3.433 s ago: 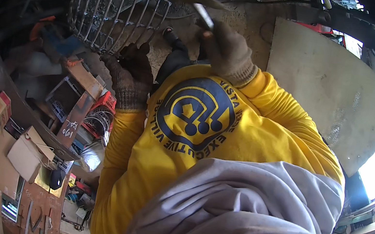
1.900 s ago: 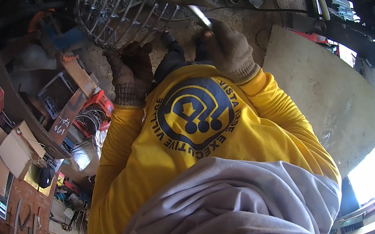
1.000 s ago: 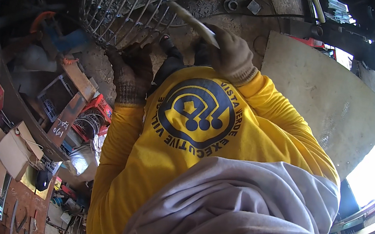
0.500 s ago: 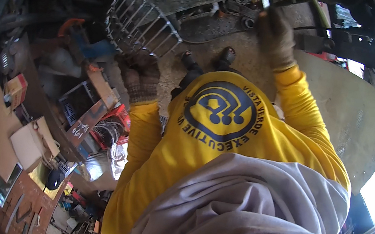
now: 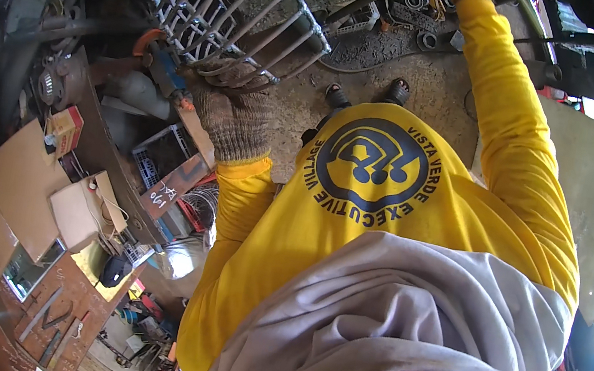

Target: The person welds a metal wire frame and then uses a handheld power tool to grind the surface of the frame while holding it.

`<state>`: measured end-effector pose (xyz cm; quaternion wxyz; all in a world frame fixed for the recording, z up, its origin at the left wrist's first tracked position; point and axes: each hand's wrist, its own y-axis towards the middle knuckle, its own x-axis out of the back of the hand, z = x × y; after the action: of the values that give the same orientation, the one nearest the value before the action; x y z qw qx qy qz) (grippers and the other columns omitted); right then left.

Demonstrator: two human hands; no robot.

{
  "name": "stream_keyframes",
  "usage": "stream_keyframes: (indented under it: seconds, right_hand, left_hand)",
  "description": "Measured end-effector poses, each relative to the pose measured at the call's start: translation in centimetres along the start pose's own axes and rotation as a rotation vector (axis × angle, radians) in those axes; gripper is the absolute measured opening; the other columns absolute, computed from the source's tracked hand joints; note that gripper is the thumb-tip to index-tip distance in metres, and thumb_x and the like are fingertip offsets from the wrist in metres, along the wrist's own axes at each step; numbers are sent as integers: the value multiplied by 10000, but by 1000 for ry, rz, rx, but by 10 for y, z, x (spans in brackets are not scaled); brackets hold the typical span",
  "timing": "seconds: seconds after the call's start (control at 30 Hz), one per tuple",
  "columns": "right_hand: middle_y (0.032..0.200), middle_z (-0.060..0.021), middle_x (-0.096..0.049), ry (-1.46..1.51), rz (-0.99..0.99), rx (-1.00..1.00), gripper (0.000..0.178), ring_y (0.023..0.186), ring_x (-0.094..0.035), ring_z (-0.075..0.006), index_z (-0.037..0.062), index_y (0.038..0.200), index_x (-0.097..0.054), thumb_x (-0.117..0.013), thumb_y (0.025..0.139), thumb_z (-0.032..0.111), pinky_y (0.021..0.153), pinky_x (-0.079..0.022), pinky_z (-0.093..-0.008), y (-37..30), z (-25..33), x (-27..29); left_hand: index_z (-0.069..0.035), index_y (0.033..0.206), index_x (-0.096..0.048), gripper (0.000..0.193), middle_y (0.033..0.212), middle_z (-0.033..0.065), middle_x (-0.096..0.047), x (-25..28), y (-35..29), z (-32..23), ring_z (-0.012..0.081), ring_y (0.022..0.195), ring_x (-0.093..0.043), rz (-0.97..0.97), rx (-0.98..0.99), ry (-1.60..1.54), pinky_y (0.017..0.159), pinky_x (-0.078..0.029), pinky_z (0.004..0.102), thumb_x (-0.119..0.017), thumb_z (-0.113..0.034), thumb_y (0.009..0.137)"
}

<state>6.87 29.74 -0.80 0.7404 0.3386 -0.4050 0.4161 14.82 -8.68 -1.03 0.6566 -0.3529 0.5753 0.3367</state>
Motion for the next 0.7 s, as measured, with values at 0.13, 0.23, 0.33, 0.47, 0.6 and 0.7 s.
stream_keyframes:
  seconds: [0.13,0.23,0.33,0.47,0.6,0.7]
  right_hand:
    - [1178,-197,-630,-232,295,143,386,1106,-592,-361,51,1243,-584,-556,886,194,915,-480,-436,24,-39,-30]
    - [1188,-192,-628,-13,135,25,404,1113,-589,-352,39,1247,-583,-574,883,214,917,-483,-431,-4,-9,-13]
    - [1210,-203,-620,49,87,-34,417,1129,-588,-344,29,1252,-582,-580,885,226,919,-488,-418,-33,15,30]
    - [1228,-206,-613,176,-94,-24,418,1134,-591,-337,27,1259,-579,-584,891,224,930,-491,-403,-69,15,55]
    - [1119,-195,-660,354,-189,-54,415,1026,-643,-334,22,1248,-580,-623,888,225,860,-523,-405,-101,-26,16]
    - [954,-193,-683,209,-322,107,323,882,-669,-354,63,1100,-649,-570,937,329,764,-518,-403,-126,-74,-15]
  left_hand:
    - [-168,815,-682,342,703,-76,-616,-43,11,30,59,602,-530,-257,-124,-96,565,-418,239,-548,-449,957]
    - [-158,807,-683,349,699,-75,-627,-31,5,21,60,587,-528,-206,-95,39,557,-429,236,-557,-450,949]
    - [-152,805,-687,344,715,-71,-648,-29,10,21,62,578,-529,-158,-68,156,568,-445,231,-572,-446,940]
    - [-157,811,-690,317,725,-72,-659,-29,15,18,62,584,-535,-195,-32,105,593,-450,230,-603,-441,920]
    - [-163,927,-710,267,860,-7,-700,-14,15,3,118,732,-639,-13,67,89,729,-528,324,-622,-416,923]
    - [-163,889,-705,257,789,-40,-680,-21,21,5,87,670,-603,-64,48,148,661,-499,284,-638,-410,909]
